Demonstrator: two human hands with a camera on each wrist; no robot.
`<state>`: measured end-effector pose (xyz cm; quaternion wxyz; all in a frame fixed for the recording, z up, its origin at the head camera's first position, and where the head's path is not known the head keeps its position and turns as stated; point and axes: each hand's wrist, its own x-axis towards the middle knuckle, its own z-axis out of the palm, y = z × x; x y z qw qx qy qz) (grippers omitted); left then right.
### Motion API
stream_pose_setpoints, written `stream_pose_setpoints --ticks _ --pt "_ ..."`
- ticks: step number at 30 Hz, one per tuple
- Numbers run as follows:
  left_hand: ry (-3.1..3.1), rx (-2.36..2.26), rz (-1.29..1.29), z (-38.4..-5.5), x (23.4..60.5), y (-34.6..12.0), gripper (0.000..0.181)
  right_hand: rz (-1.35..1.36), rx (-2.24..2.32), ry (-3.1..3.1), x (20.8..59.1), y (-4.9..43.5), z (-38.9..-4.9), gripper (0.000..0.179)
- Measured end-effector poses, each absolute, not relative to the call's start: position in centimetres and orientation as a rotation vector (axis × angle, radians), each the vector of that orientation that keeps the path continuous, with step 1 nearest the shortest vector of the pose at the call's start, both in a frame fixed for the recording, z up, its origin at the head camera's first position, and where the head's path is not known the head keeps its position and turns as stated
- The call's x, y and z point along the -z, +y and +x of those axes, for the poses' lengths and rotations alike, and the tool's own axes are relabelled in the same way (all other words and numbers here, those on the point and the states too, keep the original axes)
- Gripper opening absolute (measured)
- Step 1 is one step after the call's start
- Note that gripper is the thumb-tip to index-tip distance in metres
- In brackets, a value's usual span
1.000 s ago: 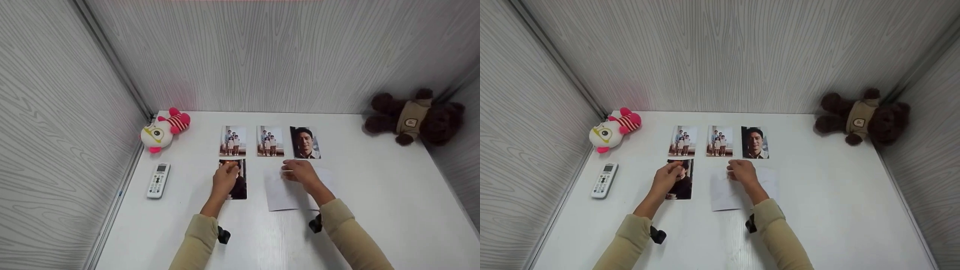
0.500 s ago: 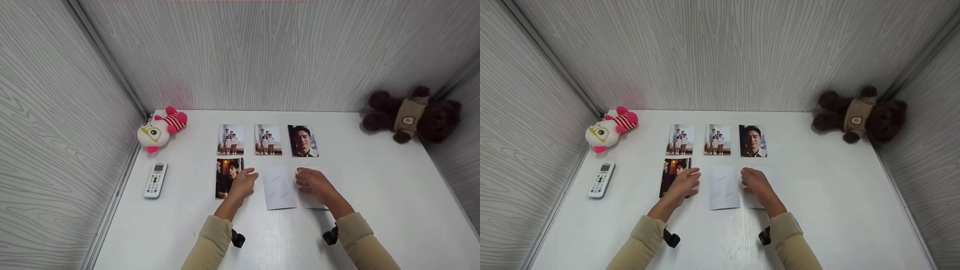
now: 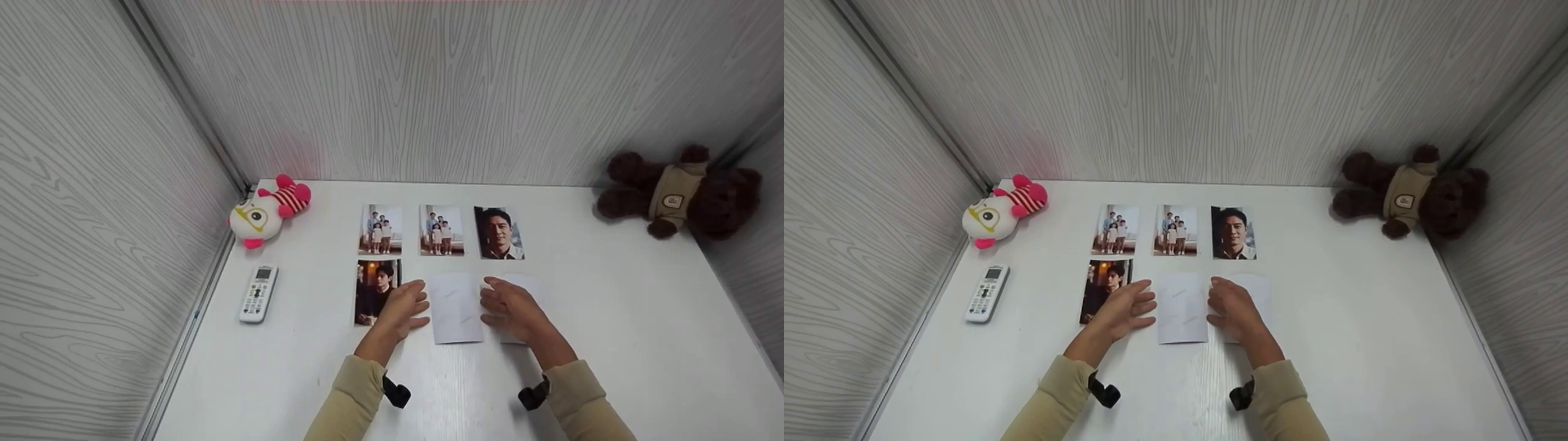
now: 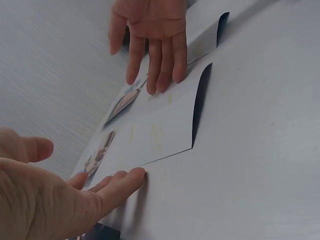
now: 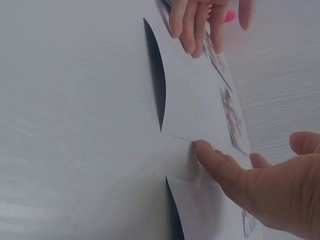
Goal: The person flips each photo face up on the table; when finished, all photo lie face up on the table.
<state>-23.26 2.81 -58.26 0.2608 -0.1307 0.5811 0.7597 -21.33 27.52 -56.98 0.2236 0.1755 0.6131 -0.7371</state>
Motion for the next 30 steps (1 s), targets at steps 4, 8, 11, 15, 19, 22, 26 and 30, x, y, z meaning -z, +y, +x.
stream_pose_setpoints --ticks 4,8,11,15,19,22,26,30 --pt "1.553 -2.063 -0.359 -23.3 58.3 3.4 0.057 0.516 2.048 1.662 57.1 27.4 -21.3 0.056" --pt "1.541 -2.080 -0.372 -23.3 58.3 3.7 0.057 0.535 2.064 1.645 57.1 27.2 -21.3 0.055" --pt "1.537 -2.082 -0.377 -23.3 58.4 3.7 0.057 0.559 2.068 1.648 57.3 27.2 -21.4 0.054" --pt "1.531 -2.078 -0.384 -23.2 58.5 3.6 0.057 0.562 2.049 1.667 57.7 27.3 -21.5 0.055" --pt "1.537 -2.079 -0.368 -23.1 58.6 3.5 0.055 0.547 2.038 1.712 58.0 27.3 -21.6 0.051" --pt "1.551 -2.076 -0.348 -23.1 58.6 3.5 0.051 0.550 2.032 1.760 58.0 27.2 -21.7 0.049" --pt "1.569 -2.068 -0.330 -23.2 58.5 3.5 0.049 0.532 2.013 1.835 57.9 27.0 -22.1 0.047" --pt "1.575 -2.070 -0.319 -23.4 58.1 3.7 0.048 0.501 2.013 1.908 57.6 26.5 -22.4 0.047"
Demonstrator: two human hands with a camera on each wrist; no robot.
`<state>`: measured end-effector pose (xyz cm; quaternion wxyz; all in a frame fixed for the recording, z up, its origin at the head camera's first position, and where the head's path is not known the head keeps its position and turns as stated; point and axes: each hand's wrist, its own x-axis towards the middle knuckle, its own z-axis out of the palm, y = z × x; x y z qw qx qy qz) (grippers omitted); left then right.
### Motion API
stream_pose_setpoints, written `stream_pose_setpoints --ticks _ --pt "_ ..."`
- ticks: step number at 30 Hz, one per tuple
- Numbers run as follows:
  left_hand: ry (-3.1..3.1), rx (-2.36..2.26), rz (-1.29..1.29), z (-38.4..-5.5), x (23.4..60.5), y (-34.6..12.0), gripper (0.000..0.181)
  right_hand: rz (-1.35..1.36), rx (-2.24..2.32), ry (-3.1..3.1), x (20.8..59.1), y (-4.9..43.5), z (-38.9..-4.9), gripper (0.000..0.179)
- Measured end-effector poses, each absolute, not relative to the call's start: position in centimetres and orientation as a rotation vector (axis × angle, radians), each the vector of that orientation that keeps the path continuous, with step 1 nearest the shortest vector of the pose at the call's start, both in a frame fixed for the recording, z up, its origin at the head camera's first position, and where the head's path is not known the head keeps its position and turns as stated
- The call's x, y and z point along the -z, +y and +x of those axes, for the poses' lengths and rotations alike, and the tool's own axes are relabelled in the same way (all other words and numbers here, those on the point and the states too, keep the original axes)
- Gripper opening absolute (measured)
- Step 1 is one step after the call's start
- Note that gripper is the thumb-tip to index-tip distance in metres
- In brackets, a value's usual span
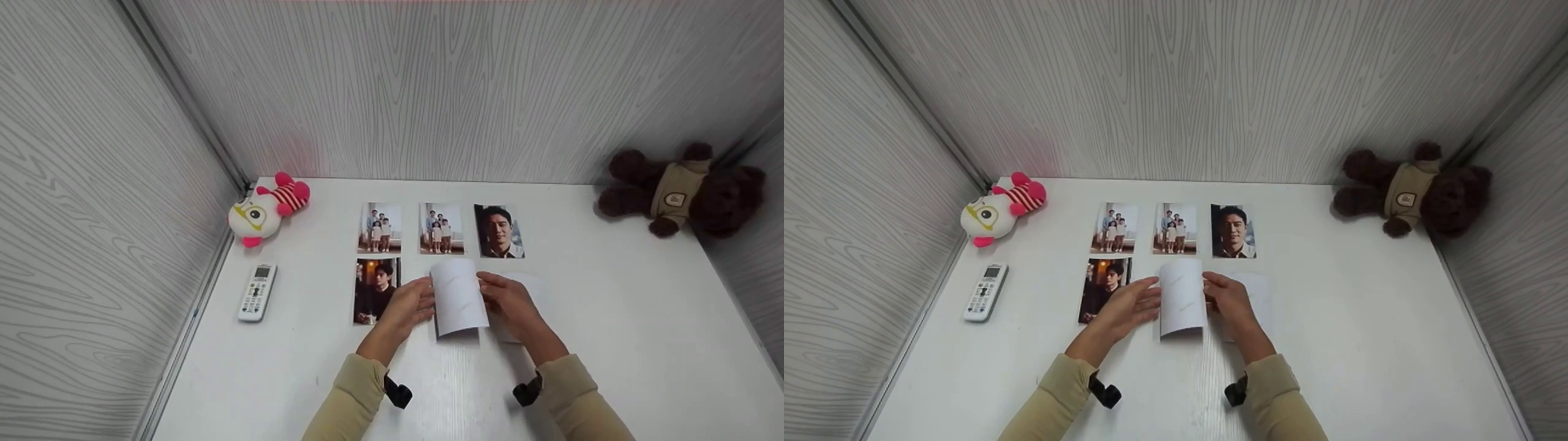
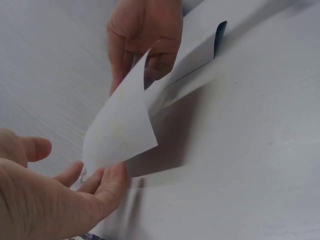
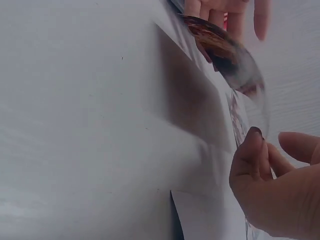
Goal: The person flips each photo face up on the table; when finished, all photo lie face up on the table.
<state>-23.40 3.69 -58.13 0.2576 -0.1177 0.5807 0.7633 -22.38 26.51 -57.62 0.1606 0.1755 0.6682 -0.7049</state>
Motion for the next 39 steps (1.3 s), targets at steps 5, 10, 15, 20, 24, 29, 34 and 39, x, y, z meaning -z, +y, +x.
stream_pose_setpoints --ticks 5,10,15,20,24,29,34,39 --pt "1.601 -2.099 -0.282 -23.5 57.6 3.7 0.044 0.489 2.038 1.943 57.2 26.0 -22.8 0.049" --pt "1.767 -2.027 -0.137 -23.6 57.4 3.3 0.037 0.499 2.152 1.856 57.0 26.2 -23.1 0.049" --pt "2.088 -1.815 0.159 -23.5 57.4 3.2 0.042 0.482 2.262 1.722 56.5 26.7 -23.1 0.052" --pt "2.441 -1.657 0.464 -23.5 58.0 3.3 0.048 0.527 2.351 1.562 55.9 26.7 -23.1 0.051" --pt "2.667 -1.622 0.577 -23.5 58.4 3.3 0.038 0.535 2.385 1.477 55.7 26.7 -23.1 0.050" --pt "2.874 -1.577 0.636 -23.5 58.2 3.4 0.029 0.518 2.393 1.481 55.6 26.6 -23.1 0.048" --pt "2.978 -1.556 0.623 -23.6 58.0 3.4 0.025 0.508 2.343 1.585 55.6 26.6 -23.0 0.030" --pt "2.994 -1.596 0.550 -23.6 57.9 3.3 0.020 0.437 2.254 1.709 55.5 26.9 -22.7 0.033"
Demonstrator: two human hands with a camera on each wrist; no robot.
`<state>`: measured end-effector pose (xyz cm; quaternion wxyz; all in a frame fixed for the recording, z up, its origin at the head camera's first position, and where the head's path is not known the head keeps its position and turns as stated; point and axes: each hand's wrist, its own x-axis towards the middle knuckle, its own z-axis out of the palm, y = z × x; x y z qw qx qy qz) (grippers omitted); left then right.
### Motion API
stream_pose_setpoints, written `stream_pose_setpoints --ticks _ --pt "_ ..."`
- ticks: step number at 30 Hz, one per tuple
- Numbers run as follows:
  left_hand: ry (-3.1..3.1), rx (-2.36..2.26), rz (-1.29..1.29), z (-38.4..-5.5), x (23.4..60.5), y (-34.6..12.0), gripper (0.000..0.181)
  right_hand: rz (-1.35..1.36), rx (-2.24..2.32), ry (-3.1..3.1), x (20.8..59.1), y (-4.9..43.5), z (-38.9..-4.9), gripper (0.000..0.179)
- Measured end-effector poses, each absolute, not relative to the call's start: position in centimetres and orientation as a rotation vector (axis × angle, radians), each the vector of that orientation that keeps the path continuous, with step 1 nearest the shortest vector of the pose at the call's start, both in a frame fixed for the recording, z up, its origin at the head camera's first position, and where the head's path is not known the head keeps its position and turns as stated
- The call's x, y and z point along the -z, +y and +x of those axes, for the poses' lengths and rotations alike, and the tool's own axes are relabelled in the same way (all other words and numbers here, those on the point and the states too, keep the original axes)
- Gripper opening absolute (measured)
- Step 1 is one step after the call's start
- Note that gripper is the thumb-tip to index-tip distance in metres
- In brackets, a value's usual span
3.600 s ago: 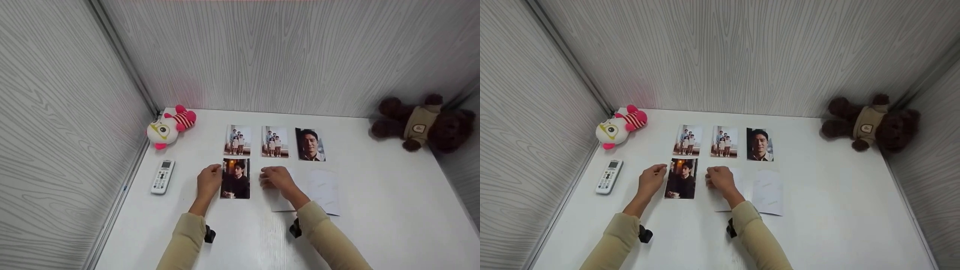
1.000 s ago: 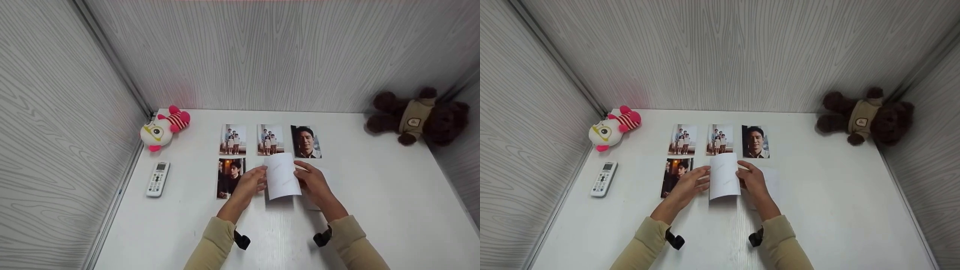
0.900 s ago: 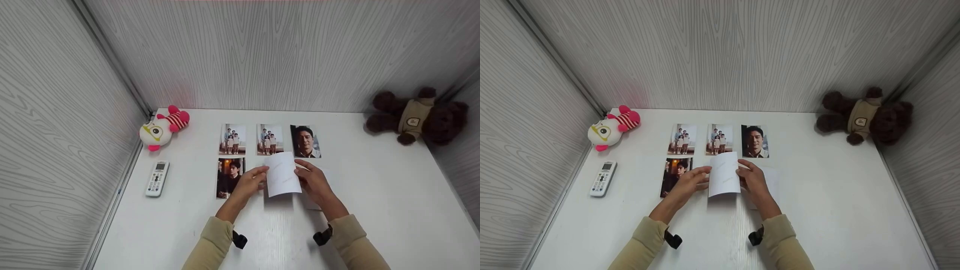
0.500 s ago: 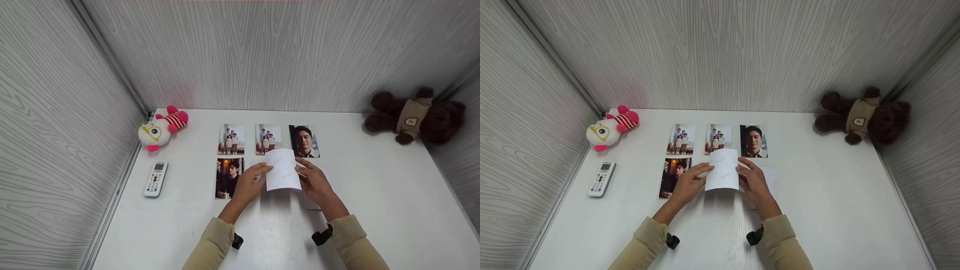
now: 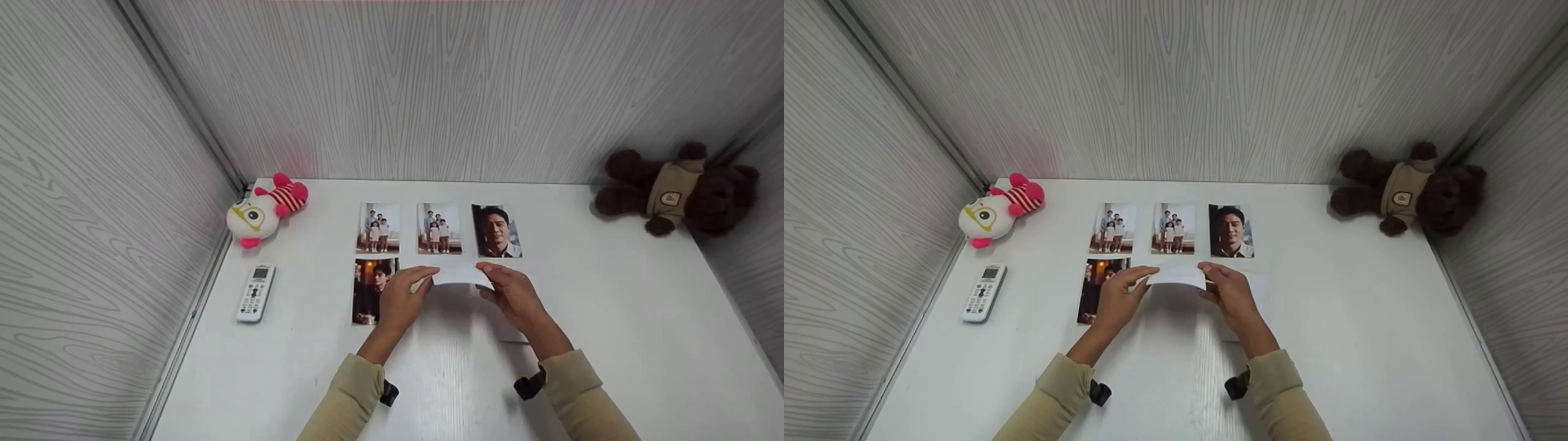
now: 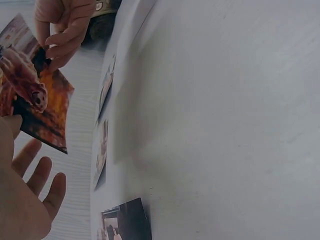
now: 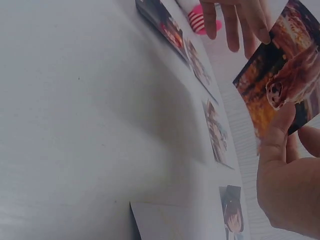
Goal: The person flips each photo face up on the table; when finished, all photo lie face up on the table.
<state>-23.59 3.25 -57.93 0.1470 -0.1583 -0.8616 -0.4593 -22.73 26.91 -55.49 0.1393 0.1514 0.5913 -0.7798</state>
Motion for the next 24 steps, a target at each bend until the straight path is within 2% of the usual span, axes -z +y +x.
stream_pose_setpoints --ticks 4,9,17,24 --pt "-2.466 1.397 -0.368 -23.64 57.73 3.25 0.019 0.367 2.109 1.830 55.43 27.30 -22.62 0.043" --pt "-2.449 1.703 -0.252 -23.72 57.19 3.35 0.023 0.320 1.972 1.974 55.58 27.30 -22.77 0.047" --pt "-2.327 2.402 -0.017 -23.73 57.19 3.12 0.041 0.342 1.928 2.043 55.95 27.01 -22.96 0.033" --pt "-2.296 2.567 0.158 -23.61 57.66 3.12 0.048 0.372 1.866 2.082 56.19 26.76 -22.91 0.025"
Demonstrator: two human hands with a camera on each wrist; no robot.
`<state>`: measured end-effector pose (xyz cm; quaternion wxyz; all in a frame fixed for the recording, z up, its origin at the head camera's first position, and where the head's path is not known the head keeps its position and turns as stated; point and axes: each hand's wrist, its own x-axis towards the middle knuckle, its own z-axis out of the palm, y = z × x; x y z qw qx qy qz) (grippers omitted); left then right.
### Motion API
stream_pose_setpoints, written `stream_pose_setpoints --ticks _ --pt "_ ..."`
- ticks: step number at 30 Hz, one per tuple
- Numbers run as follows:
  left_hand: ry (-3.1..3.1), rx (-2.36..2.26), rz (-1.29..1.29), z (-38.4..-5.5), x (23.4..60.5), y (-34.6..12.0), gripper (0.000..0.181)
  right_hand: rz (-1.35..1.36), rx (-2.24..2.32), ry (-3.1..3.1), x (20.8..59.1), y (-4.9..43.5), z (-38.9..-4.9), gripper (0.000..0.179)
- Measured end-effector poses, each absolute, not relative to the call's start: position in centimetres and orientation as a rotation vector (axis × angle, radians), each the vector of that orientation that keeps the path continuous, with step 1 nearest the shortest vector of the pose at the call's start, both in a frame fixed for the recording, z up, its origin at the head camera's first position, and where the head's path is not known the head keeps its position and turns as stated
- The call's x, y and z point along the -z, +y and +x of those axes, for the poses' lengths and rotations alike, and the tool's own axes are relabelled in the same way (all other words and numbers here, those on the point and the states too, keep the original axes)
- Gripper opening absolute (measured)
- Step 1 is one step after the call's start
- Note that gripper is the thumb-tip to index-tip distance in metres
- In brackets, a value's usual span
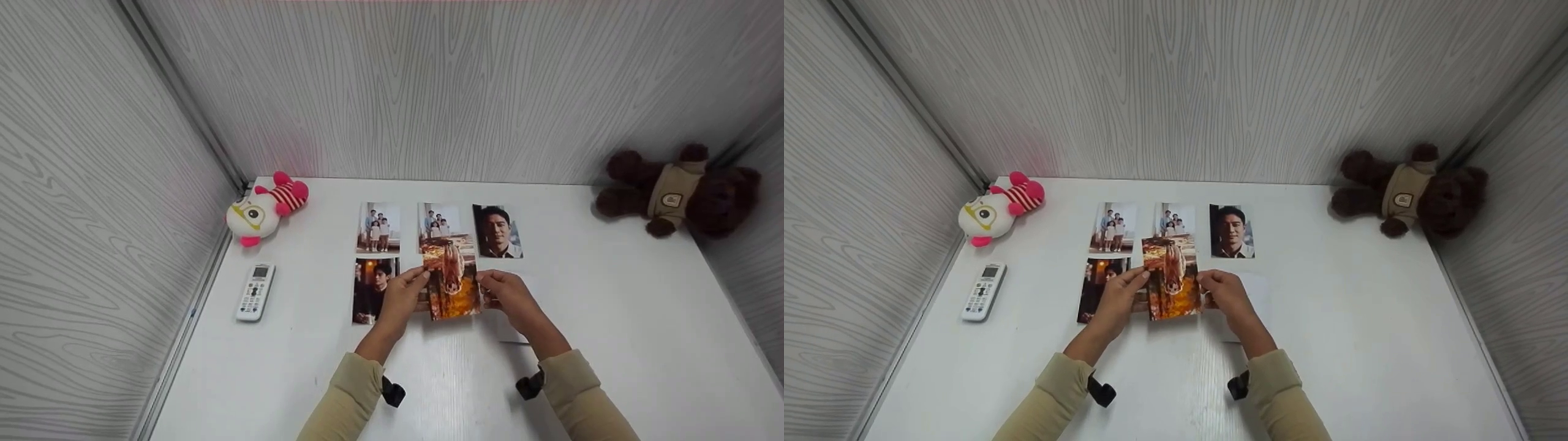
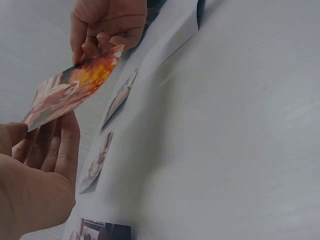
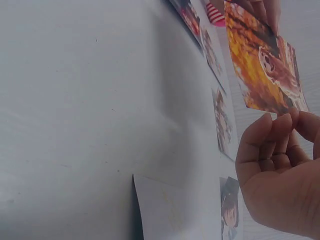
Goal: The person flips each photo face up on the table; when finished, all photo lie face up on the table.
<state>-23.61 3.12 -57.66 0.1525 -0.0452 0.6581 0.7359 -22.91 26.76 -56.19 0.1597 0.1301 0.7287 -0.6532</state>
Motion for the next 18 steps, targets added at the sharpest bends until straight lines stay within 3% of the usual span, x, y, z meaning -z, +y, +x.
stream_pose_setpoints --ticks 7,13,18 --pt "1.767 -2.128 -0.195 -23.36 57.86 3.26 0.049 0.439 1.903 2.005 56.64 26.53 -22.75 0.025" --pt "1.723 -2.127 -0.183 -23.24 58.00 3.41 0.049 0.403 1.920 1.992 56.71 26.52 -22.89 0.036" --pt "1.693 -2.103 -0.161 -23.15 58.05 3.56 0.046 0.360 1.941 1.969 56.62 26.24 -22.96 0.028"
